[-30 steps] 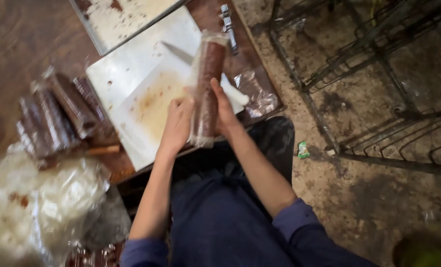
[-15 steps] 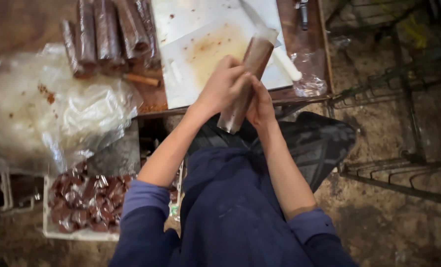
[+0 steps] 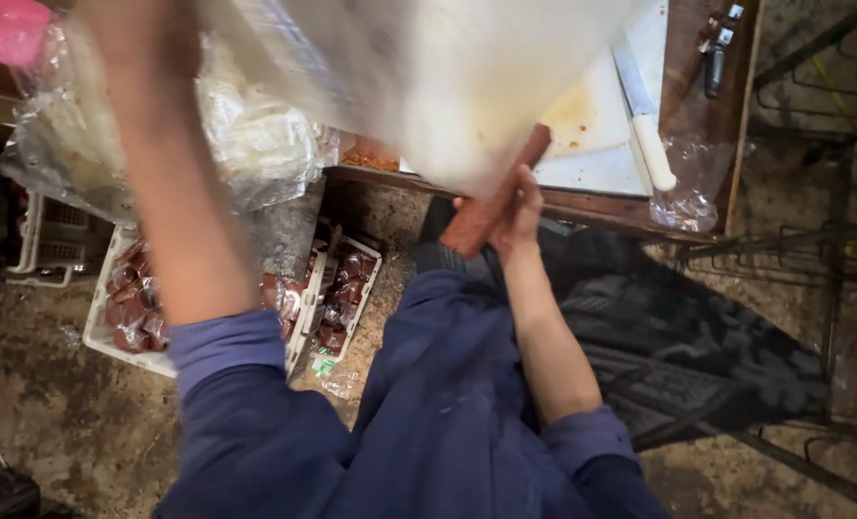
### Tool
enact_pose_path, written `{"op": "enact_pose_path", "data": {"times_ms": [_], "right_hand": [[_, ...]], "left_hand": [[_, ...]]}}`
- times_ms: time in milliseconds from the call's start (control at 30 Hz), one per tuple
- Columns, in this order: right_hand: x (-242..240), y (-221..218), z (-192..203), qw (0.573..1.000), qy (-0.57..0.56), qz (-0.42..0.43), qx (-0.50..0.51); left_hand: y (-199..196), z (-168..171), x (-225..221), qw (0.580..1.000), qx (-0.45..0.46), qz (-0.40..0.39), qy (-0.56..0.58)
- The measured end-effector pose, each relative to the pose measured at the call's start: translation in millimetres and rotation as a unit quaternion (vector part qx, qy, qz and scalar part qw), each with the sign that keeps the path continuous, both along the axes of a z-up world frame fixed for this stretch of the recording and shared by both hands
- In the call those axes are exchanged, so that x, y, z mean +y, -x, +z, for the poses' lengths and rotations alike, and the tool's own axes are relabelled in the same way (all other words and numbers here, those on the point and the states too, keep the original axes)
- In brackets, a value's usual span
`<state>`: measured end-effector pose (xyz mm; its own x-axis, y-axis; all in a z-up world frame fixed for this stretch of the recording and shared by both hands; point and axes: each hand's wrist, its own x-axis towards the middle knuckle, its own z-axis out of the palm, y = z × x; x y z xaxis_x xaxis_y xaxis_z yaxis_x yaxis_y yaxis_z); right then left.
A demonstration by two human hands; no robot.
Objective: The person is unwrapping long bread rolls and slicing them into smaller pieces on a cutting board using a knife at a bakery production area.
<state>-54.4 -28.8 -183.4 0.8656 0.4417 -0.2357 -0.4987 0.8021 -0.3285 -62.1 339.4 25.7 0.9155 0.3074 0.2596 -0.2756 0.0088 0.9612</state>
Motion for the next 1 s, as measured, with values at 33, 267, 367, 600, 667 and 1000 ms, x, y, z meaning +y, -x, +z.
{"op": "enact_pose_path", "data": {"times_ms": [33, 267, 367, 600, 667, 1000], "right_hand": [[-10, -4, 7, 1.000, -0.001, 0.005, 0.000], [-84, -33, 36, 0.995, 0.054, -0.081, -0.008], [-103, -34, 42, 0.991, 0.081, -0.103, 0.003], [-106, -50, 24, 0.992, 0.098, -0.080, -0.024], [-105, -55, 22, 0.993, 0.087, -0.069, -0.028], [-137, -78, -29, 0.991, 0.087, -0.095, 0.024]], "left_hand": [[6, -22, 47, 0.998, 0.024, 0.061, -0.019], [48, -77, 235, 0.906, 0.235, 0.341, -0.093], [60, -122, 308, 0.771, 0.327, 0.462, -0.292], [39, -52, 137, 0.400, 0.411, 0.317, -0.755], [30, -49, 69, 0.565, 0.446, 0.227, -0.656], [-48, -279, 208, 0.662, 0.501, -0.006, -0.558]]}}
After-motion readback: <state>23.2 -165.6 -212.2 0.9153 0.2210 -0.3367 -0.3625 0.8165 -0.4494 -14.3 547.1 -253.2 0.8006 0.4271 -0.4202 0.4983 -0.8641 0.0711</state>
